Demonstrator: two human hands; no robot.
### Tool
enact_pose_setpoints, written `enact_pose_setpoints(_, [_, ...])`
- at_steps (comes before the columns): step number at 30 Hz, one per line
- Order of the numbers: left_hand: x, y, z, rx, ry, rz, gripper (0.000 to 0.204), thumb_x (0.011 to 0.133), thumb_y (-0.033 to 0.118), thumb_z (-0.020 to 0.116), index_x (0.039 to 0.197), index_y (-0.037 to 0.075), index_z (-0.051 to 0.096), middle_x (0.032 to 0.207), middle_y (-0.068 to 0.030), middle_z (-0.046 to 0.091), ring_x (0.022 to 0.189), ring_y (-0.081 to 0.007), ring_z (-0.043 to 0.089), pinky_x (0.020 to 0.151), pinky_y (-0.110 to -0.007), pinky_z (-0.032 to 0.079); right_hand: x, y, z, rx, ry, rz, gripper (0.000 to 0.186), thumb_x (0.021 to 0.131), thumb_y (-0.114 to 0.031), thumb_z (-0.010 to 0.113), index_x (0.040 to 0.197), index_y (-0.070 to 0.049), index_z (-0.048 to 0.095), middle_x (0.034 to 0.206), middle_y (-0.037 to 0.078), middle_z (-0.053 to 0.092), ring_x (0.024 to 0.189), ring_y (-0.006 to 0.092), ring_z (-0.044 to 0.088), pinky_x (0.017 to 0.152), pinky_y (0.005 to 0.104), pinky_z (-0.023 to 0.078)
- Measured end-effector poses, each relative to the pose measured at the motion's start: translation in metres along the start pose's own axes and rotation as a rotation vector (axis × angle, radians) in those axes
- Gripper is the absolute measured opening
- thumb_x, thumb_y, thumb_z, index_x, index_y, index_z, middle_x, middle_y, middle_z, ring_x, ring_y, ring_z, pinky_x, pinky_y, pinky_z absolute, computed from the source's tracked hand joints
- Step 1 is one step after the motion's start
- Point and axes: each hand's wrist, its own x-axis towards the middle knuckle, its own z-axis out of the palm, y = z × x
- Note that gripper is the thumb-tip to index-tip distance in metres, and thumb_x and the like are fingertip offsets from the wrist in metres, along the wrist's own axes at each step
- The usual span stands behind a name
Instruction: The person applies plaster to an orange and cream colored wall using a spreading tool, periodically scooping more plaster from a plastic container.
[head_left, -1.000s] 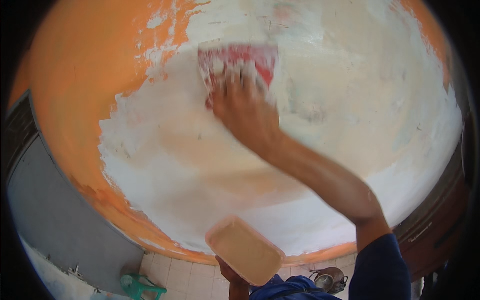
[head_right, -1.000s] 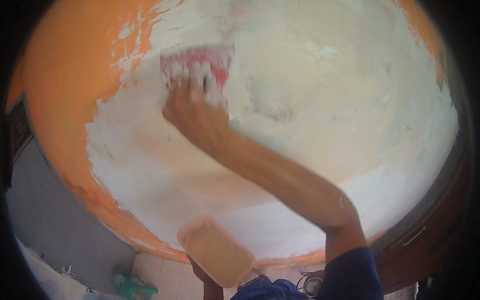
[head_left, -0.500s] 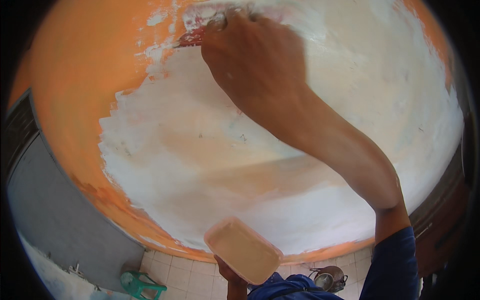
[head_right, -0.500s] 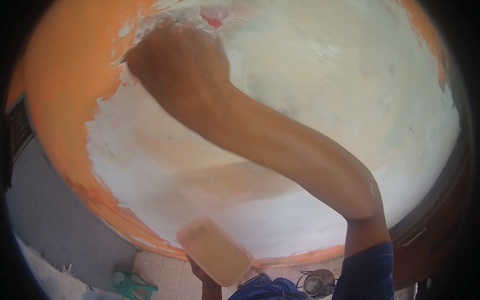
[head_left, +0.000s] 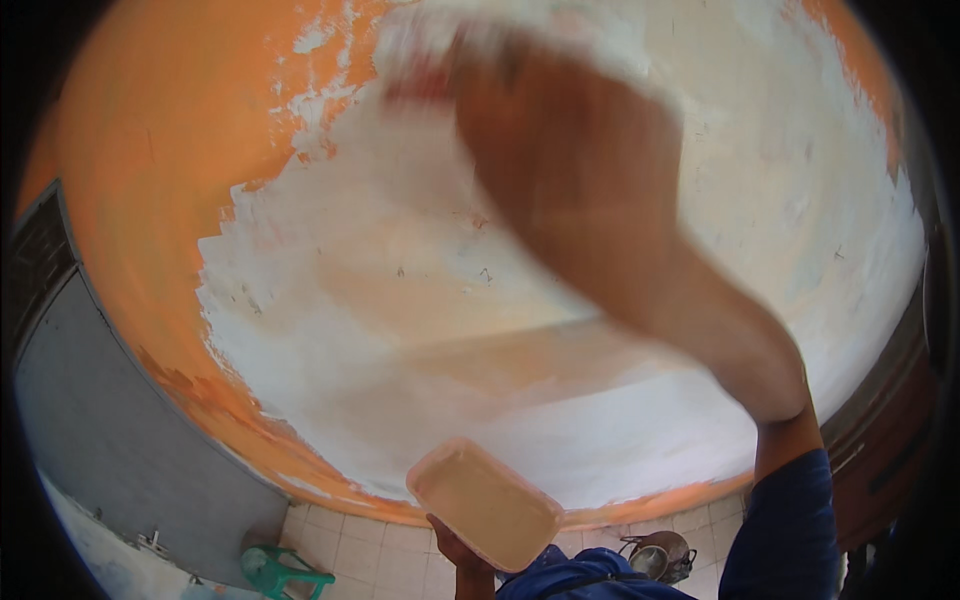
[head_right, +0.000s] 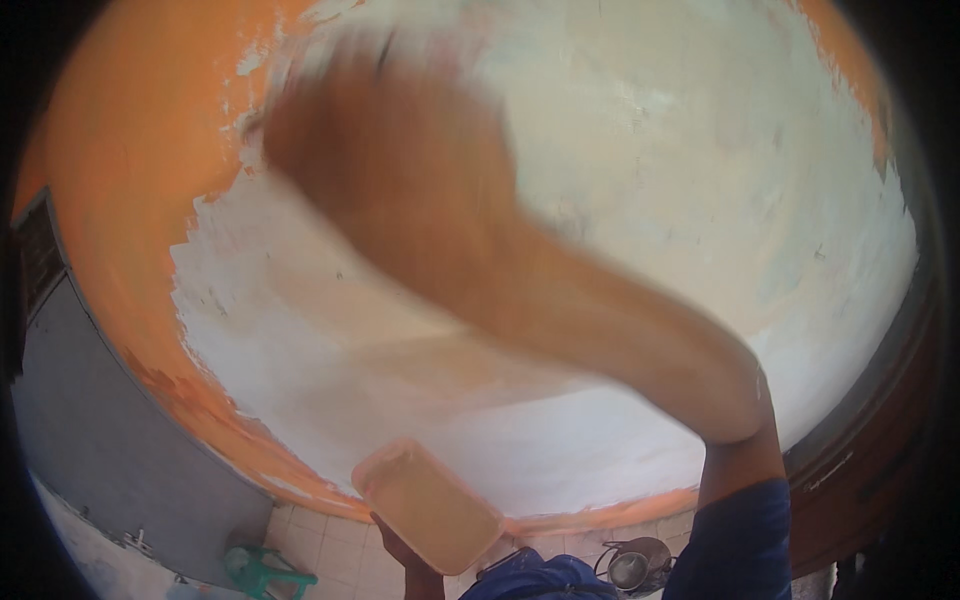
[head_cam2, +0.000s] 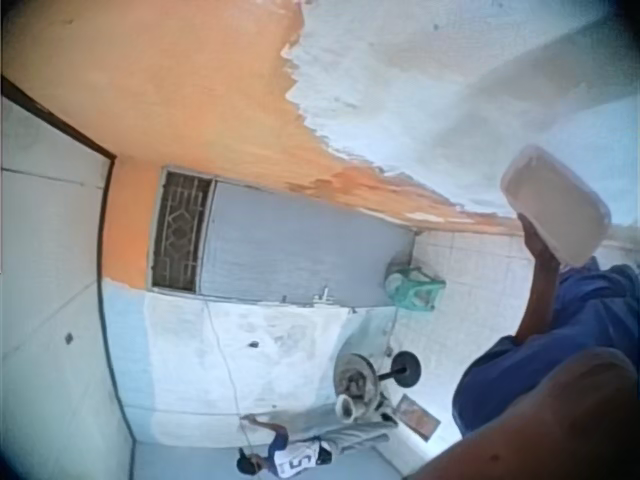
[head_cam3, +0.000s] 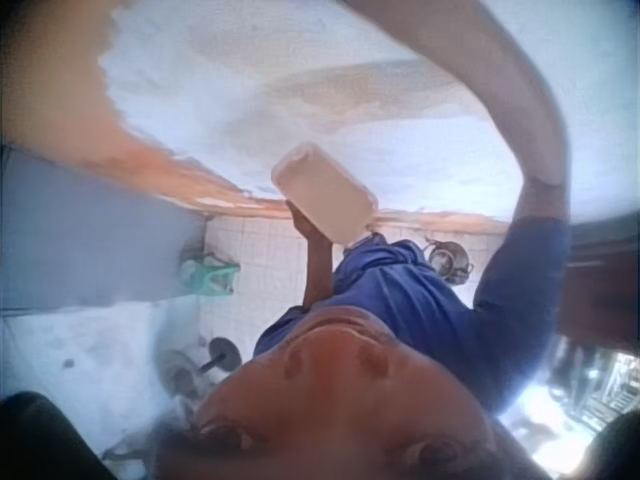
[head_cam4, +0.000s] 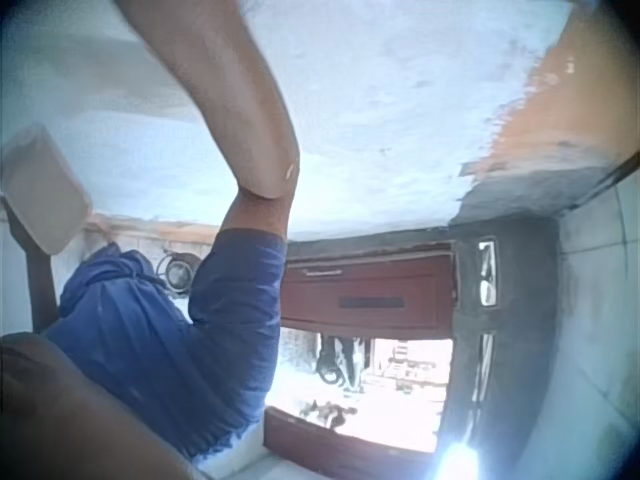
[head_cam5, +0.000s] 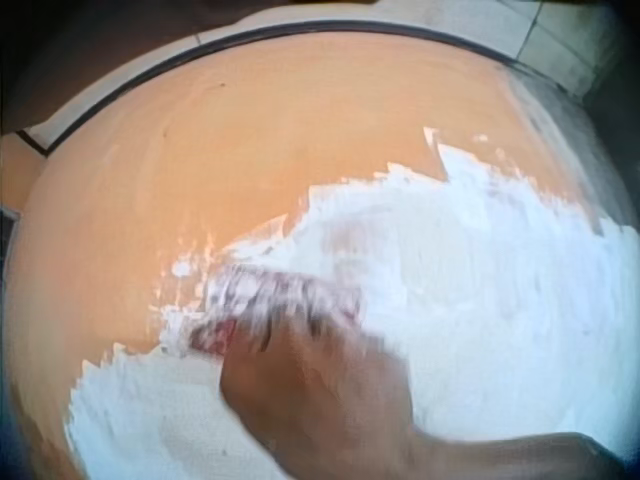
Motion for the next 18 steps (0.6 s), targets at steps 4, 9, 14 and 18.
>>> enact_pose_setpoints(4, [0.001,-0.005,0.000,0.008,0.047,-0.003,0.053,0.094,0.048,0.025,0.127,0.008,0.038,0.116,-0.0089,0.049,0.102,-0.0242,0.052,0.087,-0.038,0.046,0.007,0.030,0.046,0.046,-0.011,0.020,0.007,0.072,-0.008,0.054,0.077,-0.004,0.056,0.071,0.009,0.055,0.061,0.0234,0.058,0.048,0.0371,0.048])
enact_pose_setpoints(9, [0.005,-0.011,-0.031,0.216,0.055,0.029,0.052,0.095,0.047,0.025,0.126,0.008,0.038,0.116,-0.0088,0.049,0.101,-0.0241,0.052,0.086,-0.038,0.046,-0.115,-0.045,0.044,-0.036,-0.313,-0.259,0.043,0.068,-0.006,0.054,0.106,0.013,0.053,0.107,0.031,0.055,0.100,0.0409,0.055,0.088,0.0444,0.045])
enact_pose_setpoints(14, [-0.003,0.006,0.012,0.005,0.123,-0.003,0.049,0.095,0.045,0.024,0.124,0.008,0.039,0.112,-0.0084,0.051,0.098,-0.0229,0.054,0.083,-0.036,0.048,-0.112,-0.052,-0.019,0.280,-0.480,-0.433,0.043,0.069,-0.007,0.055,0.106,0.015,0.052,0.108,0.034,0.053,0.100,0.0390,0.057,0.084,0.0419,0.048])
enact_pose_setpoints(18, [0.000,0.003,0.007,-0.014,0.037,-0.004,0.047,0.096,0.044,0.024,0.122,0.008,0.039,0.111,-0.0082,0.051,0.097,-0.0216,0.054,0.082,-0.035,0.048,-0.010,-0.004,0.010,0.218,0.116,-0.069,0.012,0.068,-0.011,0.059,0.070,0.000,0.058,0.068,0.013,0.055,0.066,0.0257,0.058,0.052,0.0364,0.047])
